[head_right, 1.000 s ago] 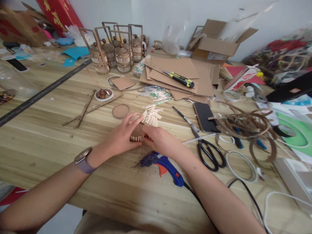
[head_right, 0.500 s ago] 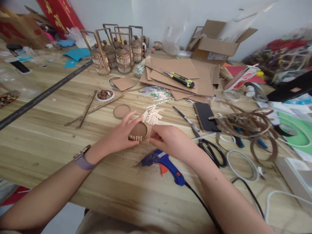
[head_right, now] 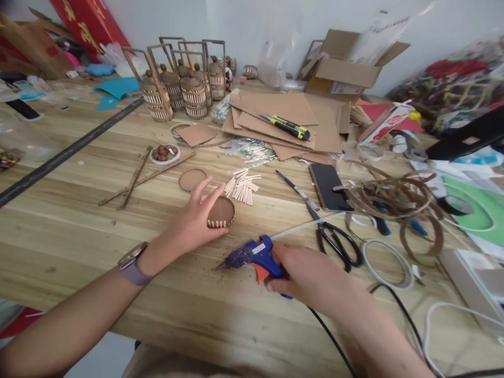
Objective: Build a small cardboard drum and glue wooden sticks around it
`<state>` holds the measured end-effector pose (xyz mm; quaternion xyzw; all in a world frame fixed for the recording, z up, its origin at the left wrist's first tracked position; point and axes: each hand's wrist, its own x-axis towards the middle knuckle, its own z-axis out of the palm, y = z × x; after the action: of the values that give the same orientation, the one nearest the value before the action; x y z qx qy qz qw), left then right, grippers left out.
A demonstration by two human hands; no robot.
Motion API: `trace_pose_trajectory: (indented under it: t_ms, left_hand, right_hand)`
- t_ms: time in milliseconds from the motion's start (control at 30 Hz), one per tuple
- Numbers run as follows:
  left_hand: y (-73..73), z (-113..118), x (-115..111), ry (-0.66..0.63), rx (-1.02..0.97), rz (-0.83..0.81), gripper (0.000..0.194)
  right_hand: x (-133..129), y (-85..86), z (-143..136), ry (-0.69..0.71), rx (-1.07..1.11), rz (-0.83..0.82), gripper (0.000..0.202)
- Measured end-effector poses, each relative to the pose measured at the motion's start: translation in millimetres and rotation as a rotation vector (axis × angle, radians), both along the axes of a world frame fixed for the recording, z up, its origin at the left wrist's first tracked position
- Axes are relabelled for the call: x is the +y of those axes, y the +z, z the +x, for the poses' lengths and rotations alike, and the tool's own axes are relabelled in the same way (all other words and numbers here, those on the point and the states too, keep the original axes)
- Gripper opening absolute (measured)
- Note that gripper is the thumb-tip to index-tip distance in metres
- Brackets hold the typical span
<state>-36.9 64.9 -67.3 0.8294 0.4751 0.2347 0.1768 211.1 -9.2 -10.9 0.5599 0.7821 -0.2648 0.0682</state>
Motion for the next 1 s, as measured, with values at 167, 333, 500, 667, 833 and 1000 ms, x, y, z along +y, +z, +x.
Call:
trace_pose_trajectory:
  t_ms: [167, 333, 500, 667, 833, 1000]
  left_hand:
    - [-0.8, 2, -1, 0.012, 0.012, 0.029, 0.09]
    - [-3.7, 1, 0, -0.02, 0.005, 0.069, 0.092]
    - [-4.7, 2, 1, -0.022, 0.013, 0.062, 0.092]
    - [-4.1, 2, 2, -0.011, 0.027, 0.037, 0.093]
    - [-4.3, 1, 3, -0.022, 0.023, 0.042, 0.092]
    - [-5.0, 0, 3, -0.019, 0.028, 0.049, 0.094]
  right_hand:
    - [0, -7.4, -5, -0.032, -0.037, 0.001, 0.007]
    - [-1, -2.5, 0, -0.113, 0.097, 0.044, 0.011]
    - [0, 9.7, 5, -0.203, 0.237, 0.188, 0.011]
    - [-2, 14.4, 14, -0.271, 0.27, 0.262, 0.025]
    - [0, 5.7, 12, -0.396, 0.475, 0.265, 0.029]
    - [5, -15.3, 8, -0.492, 0.619, 0.068, 0.029]
